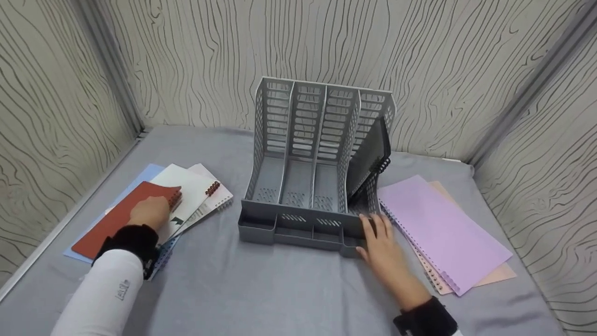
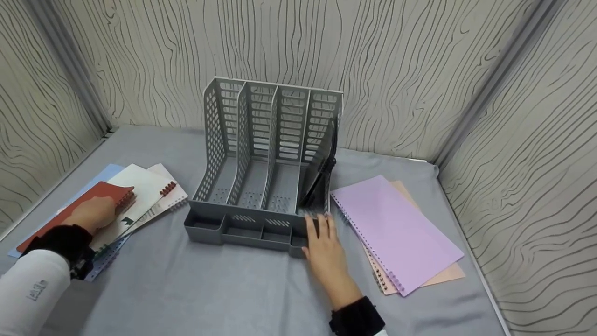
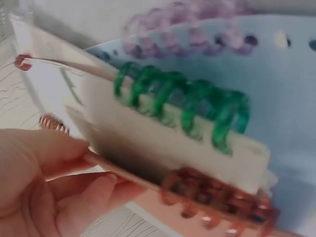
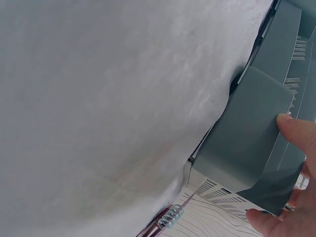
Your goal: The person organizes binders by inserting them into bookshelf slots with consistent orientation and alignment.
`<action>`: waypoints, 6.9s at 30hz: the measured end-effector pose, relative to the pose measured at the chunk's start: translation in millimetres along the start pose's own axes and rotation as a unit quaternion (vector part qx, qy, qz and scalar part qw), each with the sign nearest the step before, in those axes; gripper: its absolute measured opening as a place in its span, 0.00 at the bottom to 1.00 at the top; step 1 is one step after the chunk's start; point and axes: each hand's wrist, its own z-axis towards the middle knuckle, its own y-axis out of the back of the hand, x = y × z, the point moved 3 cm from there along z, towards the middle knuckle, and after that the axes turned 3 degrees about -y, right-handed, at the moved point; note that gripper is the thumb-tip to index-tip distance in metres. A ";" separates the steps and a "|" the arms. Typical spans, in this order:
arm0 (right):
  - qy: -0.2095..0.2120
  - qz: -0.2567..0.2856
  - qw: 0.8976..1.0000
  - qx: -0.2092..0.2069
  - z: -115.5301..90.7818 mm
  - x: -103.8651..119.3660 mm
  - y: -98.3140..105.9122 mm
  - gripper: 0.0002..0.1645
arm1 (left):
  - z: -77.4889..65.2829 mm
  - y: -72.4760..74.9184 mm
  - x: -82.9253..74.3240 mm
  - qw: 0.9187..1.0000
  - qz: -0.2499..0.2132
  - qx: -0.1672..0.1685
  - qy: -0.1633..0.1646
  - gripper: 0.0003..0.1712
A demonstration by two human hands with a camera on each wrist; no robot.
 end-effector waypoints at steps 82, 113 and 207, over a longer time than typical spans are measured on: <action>-0.003 -0.001 1.000 -0.020 -0.6 1.8 -0.2 0.46 | -68.4 85.5 -145.5 0.856 -0.042 -0.450 -0.251 0.21; -0.001 0.007 1.000 -0.026 -0.7 3.3 1.4 0.46 | -62.4 70.3 -202.7 0.828 -0.087 -0.442 -0.335 0.24; 0.011 0.007 0.998 -0.054 -2.6 4.2 -2.1 0.44 | 27.0 -2.4 -388.4 0.863 -0.230 -0.345 -0.289 0.28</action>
